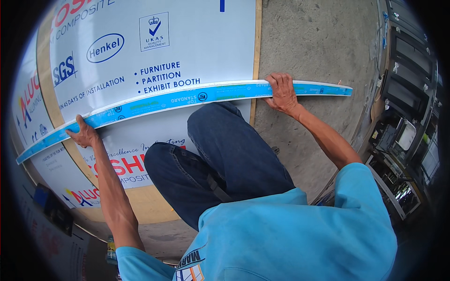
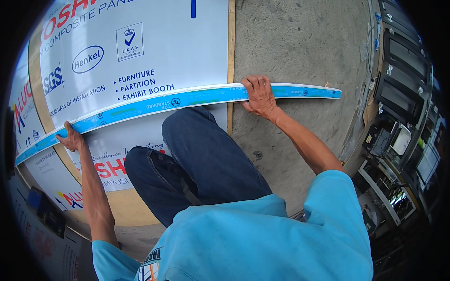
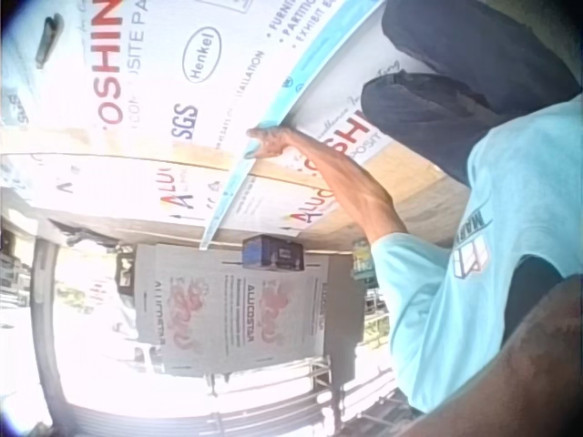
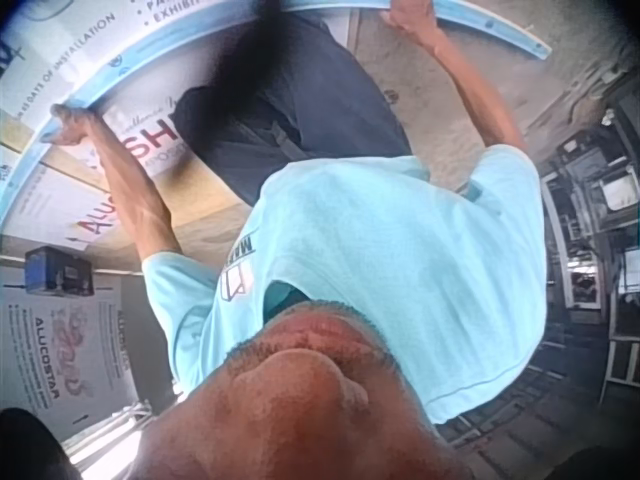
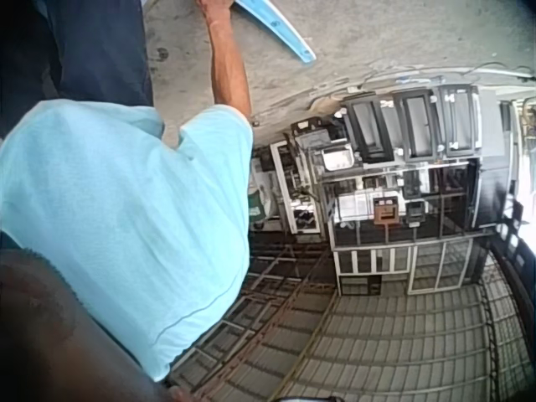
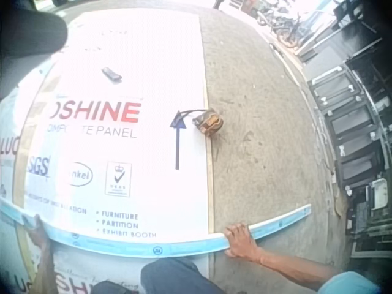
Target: The recorder uses a measuring tape and utility knife to measure and mark large composite panels on a workshop floor.
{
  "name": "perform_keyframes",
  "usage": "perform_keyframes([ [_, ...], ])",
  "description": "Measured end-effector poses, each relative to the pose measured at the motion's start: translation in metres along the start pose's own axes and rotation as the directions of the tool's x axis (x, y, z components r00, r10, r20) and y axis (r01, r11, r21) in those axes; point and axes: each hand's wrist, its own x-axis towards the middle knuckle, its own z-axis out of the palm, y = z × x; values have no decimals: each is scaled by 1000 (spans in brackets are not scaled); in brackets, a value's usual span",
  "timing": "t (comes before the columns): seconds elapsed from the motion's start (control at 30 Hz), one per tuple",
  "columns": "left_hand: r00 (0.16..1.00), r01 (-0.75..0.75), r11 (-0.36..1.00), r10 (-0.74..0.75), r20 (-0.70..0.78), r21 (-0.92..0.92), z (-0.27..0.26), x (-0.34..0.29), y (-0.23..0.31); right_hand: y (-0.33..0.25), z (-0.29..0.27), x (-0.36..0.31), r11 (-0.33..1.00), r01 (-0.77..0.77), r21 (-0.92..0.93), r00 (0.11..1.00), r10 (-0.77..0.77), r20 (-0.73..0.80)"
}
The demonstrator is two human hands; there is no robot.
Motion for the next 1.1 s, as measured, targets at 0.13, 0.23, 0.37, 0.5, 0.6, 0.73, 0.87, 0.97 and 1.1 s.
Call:
perform_keyframes([
  [0.13,1000,15,1000,-15,11,8,0,-1,1,-2,-9,1,999,-6,43,997,3,74],
  [0.23,1000,-18,1000,18,-2,5,-2,3,0,-2,-22,10,995,-33,95,981,14,196],
  [0.37,1000,18,1000,-18,22,6,-5,-1,3,8,-34,24,962,-178,210,891,67,448],
  [0.5,999,10,1000,-10,37,5,-4,-5,10,14,-24,21,917,-263,301,891,111,441],
  [0.6,999,3,1000,-3,45,-4,-8,-3,12,13,-30,27,883,-318,345,879,138,456],
  [0.73,995,35,999,-36,92,5,-11,-6,20,14,-38,37,871,-365,328,829,143,540],
  [0.87,992,66,998,-68,106,22,-13,-7,16,17,-43,47,820,-477,316,747,189,638],
  [0.97,993,59,997,-64,100,51,-10,-8,21,26,-44,56,785,-537,311,685,189,704],
  [1.1,991,81,994,-89,104,79,-11,-5,19,26,-43,66,748,-598,288,652,245,718],
])
